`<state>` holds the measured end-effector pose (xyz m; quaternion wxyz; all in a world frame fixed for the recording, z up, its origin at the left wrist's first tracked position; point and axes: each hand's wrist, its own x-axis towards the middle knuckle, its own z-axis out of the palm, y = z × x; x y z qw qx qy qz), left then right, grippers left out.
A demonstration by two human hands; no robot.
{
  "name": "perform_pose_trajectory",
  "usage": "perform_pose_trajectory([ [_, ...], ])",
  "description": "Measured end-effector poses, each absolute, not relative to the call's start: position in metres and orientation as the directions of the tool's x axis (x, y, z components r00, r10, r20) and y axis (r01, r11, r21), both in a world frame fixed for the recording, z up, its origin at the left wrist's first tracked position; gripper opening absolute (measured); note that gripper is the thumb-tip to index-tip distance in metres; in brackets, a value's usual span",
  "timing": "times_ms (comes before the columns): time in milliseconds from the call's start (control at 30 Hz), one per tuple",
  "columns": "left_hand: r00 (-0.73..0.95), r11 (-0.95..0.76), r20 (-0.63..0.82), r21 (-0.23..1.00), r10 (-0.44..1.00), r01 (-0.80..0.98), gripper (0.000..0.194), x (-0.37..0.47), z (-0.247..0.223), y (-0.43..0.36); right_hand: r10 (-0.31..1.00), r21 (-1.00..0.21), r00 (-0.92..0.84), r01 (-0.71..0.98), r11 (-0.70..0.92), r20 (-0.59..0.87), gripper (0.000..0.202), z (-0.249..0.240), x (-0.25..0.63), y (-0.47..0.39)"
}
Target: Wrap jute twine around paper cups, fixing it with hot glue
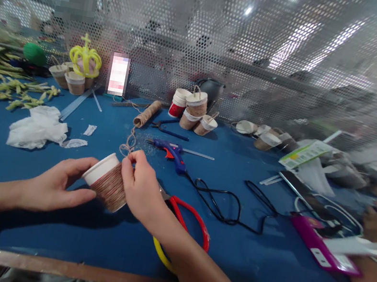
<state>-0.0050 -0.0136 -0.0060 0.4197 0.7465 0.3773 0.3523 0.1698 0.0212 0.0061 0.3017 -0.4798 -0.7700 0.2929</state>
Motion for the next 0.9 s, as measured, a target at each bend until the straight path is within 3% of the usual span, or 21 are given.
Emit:
perform_pose_trajectory([
  [100, 0.476, -0.111, 0.032, 0.984, 0.879, 0.139, 0.025, -0.001, -0.004, -0.013, 0.892, -0.608, -0.366, 0.655, 0.449, 0.265, 0.013, 0.004, 0.166, 0.015],
  [200, 0.495, 0.043, -0.043, 0.999, 0.868, 0.012, 0.026, 0.003, -0.006, -0.012, 0.855, -0.482, -0.414, 0.707, 0.518, 0.311, 0.012, 0.001, 0.162, 0.011],
  [400, 0.453, 0.003, -0.020, 0.999, 0.892, 0.038, 0.020, 0.004, -0.012, -0.012, 0.772, -0.325, -0.491, 0.712, 0.622, 0.403, 0.014, -0.003, 0.160, 0.008],
  [633, 0.436, -0.053, -0.025, 0.985, 0.899, 0.165, 0.018, 0.002, -0.015, -0.012, 0.719, -0.382, -0.489, 0.621, 0.684, 0.494, 0.009, -0.001, 0.164, 0.010],
  [900, 0.421, -0.079, -0.003, 0.981, 0.907, 0.176, 0.019, 0.003, -0.015, -0.012, 0.780, -0.446, -0.480, 0.642, 0.624, 0.401, 0.009, -0.004, 0.165, 0.010],
])
